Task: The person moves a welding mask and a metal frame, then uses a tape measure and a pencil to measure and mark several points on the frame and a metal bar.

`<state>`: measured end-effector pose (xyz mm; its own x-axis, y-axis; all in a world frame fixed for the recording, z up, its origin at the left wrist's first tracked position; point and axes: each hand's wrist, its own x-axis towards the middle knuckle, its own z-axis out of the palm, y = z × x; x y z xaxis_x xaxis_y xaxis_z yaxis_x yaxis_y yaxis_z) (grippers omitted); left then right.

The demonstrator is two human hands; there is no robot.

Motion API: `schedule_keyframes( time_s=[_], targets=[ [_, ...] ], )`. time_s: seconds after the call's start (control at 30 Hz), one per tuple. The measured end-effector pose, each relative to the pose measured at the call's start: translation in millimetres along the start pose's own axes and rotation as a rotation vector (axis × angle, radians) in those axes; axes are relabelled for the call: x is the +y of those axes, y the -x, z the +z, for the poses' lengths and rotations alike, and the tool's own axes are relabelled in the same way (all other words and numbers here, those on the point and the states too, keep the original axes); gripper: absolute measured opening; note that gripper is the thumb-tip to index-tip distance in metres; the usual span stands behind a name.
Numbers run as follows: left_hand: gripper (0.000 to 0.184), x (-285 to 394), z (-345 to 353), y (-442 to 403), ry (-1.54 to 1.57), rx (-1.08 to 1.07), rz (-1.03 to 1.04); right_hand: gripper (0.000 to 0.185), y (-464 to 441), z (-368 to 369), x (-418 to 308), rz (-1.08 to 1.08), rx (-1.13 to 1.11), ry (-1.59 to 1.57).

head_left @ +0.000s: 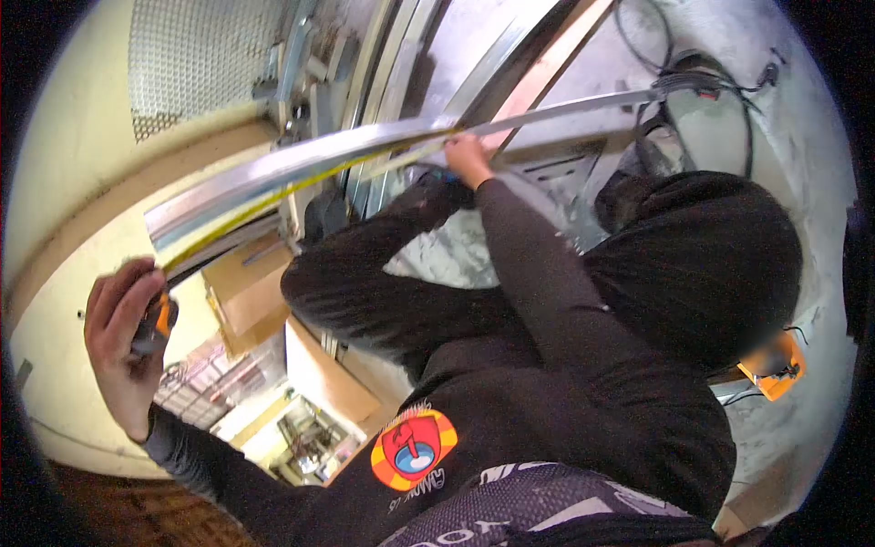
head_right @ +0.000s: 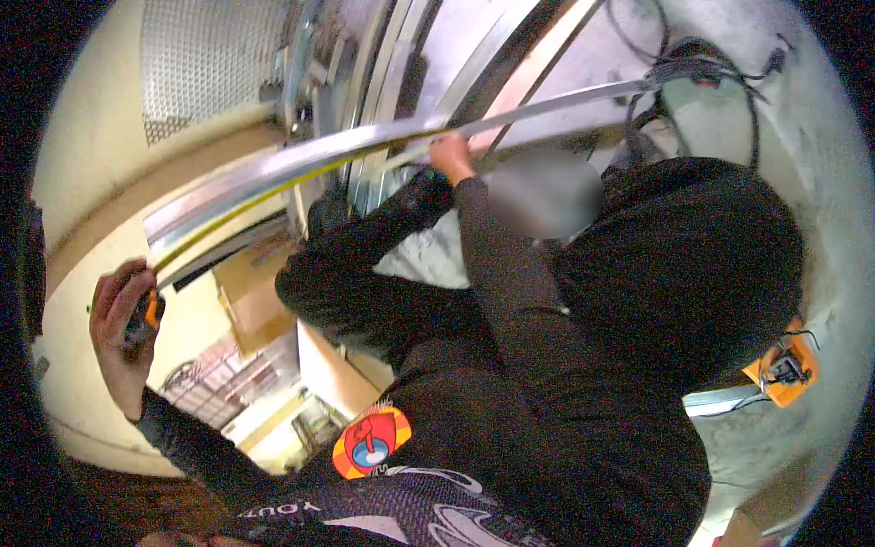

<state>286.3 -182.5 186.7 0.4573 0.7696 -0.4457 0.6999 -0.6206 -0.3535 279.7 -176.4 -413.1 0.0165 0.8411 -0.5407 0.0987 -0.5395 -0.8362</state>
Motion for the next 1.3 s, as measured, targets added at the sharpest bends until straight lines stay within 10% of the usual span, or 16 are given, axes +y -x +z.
schedule_keyframes(
  time_s=[0.1, 0.2, 0.57, 1.3],
  targets=[
    [0.047, 2.4, -8.0, 5.8, 0.079, 0.096, -0.044, 0.032, -26.0, 19.9, 12.0, -0.557, 0.147, 0.505],
    [0.049, -1.7, -14.4, 12.9, 0.107, 0.123, -0.053, 0.05, -34.4, 9.8, -21.9, 0.35, -0.186, -0.772],
    [0.048, -13.2, -32.0, -12.6, -0.016, 0.201, -0.022, 0.023, -32.2, -120.9, -142.5, 0.05, 0.076, -1.719],
    [0.04, -1.7, -86.1, -196.1, 0.038, 0.401, 0.288, 0.019, -27.8, -171.3, -157.2, -0.017, 0.163, -1.568]
  ],
)
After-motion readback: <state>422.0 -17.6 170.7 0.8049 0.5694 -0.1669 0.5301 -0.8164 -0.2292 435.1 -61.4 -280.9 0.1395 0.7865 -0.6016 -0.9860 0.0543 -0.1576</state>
